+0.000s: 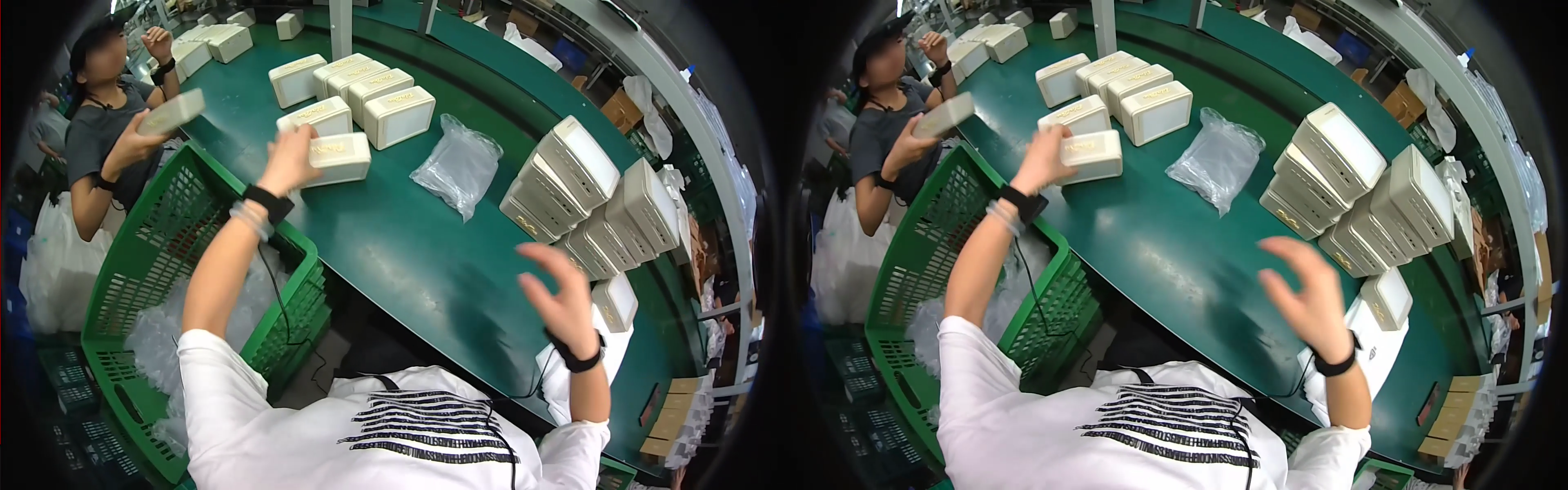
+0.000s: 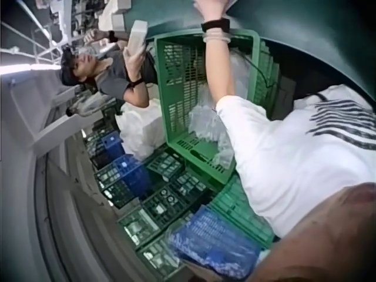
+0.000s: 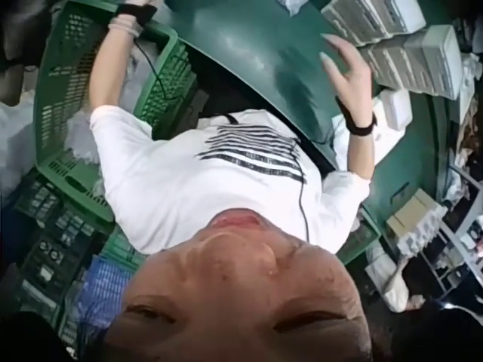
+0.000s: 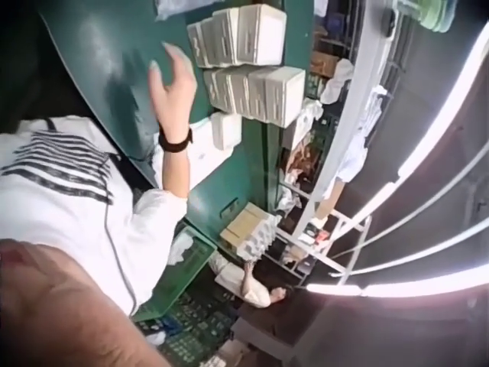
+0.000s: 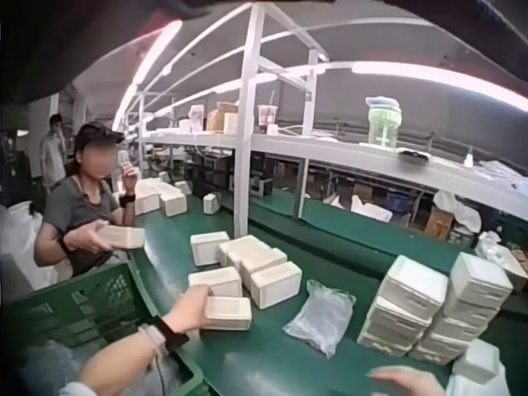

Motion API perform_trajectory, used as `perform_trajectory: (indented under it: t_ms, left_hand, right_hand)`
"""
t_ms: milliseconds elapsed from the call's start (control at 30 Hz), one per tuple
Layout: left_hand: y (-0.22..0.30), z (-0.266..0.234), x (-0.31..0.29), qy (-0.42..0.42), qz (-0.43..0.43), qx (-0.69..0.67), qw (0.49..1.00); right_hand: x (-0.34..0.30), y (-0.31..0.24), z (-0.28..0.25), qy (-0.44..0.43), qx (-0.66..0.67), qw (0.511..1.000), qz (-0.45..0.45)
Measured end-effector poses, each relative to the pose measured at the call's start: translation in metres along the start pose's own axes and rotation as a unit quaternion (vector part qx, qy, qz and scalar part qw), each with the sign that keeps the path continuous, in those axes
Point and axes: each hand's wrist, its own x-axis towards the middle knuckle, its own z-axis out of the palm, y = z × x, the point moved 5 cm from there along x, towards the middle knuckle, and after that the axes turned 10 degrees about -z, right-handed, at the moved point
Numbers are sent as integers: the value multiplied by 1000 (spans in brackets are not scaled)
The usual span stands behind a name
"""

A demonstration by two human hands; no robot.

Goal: The person removes plastic covers from a bag and fits them onto the screens of speakers by hand. The person then turns the speakers over and stacks them on the table, repeating the process for several units.

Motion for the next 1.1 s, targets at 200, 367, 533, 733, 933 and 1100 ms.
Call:
perform_trajectory:
  t_ms: [200, 367, 533, 733, 933, 1100]
  left_hand:
    - [107, -32, -85, -234, 65, -271, 931]
    - [162, -23, -102, -374, 161, -337, 849]
    - [77, -6, 81, -84, 50, 176, 980]
    - [-25, 54, 157, -233, -28, 323, 917]
    - [-22, 16, 167, -118, -45, 58, 990]
    - [85, -52, 119, -130, 90, -180, 971]
  right_hand:
    - [10, 9, 73, 116, 217, 969, -21]
    - [-60, 50, 64, 153, 422, 878, 166]
    - [-152, 134, 30, 334, 459, 752, 336]
    - [-174, 161, 24, 391, 425, 719, 386]
    - [-177, 180, 14, 433, 443, 691, 372]
    - [-189, 155, -28, 315, -258, 861, 305]
